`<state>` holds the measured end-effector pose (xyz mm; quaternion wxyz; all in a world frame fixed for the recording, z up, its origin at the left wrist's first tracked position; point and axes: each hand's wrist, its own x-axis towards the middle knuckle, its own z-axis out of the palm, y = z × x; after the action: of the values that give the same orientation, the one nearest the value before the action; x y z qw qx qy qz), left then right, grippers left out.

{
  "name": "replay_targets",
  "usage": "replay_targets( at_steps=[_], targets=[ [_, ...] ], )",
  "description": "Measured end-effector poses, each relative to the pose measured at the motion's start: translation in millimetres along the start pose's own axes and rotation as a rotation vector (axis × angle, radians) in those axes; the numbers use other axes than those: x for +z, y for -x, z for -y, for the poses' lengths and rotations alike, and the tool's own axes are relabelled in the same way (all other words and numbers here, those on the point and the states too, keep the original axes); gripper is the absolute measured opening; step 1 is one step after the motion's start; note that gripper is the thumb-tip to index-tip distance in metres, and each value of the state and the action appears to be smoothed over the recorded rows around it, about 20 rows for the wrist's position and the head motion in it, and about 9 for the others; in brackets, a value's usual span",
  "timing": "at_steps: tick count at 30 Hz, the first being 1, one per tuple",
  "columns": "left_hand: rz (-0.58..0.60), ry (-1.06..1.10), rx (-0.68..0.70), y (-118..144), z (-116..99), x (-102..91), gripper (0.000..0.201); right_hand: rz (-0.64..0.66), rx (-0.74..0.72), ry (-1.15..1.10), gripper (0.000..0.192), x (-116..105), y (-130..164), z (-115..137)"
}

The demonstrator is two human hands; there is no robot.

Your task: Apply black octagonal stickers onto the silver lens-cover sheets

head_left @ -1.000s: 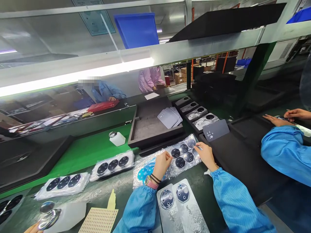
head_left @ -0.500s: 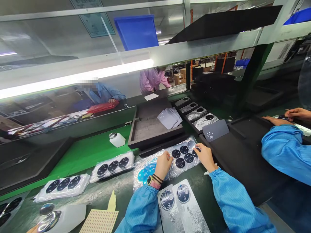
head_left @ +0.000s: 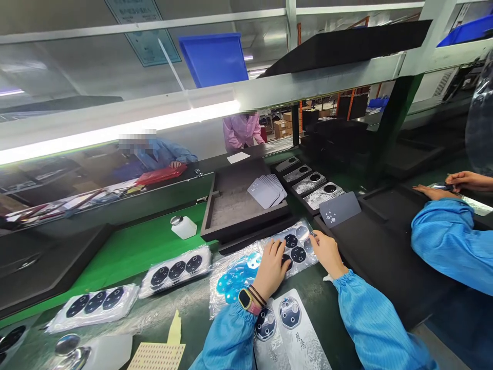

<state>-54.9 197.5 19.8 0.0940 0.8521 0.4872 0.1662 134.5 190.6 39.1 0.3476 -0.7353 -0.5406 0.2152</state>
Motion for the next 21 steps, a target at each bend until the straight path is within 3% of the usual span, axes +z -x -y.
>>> replay_targets(
  at_steps=[5,10,13,18,21],
  targets=[
    [0.060,0.022,0.025,1.7,0.4,7.6,0.049,0.057,0.064,-0.222,0.026,-10.2,1.8,-3.8],
    [0.058,0.082,-0.018,-1.0,-5.1,-1.9,0.052,0.142,0.158,-0.463,0.026,-13.0,1.7,-3.6],
    [0.042,0.157,-0.045,-7.2,-18.6,-11.1,0.044,0.165,0.190,-0.556,0.021,-11.8,1.0,-3.2],
    [0.067,0.346,-0.090,-20.6,-52.9,-21.7,0.007,0.187,0.193,-0.626,0.017,-12.6,3.1,-1.6],
    [0.068,0.448,-0.125,-26.4,-68.0,-23.8,0.017,0.205,0.163,-0.645,0.019,-14.1,6.3,0.9]
  ],
)
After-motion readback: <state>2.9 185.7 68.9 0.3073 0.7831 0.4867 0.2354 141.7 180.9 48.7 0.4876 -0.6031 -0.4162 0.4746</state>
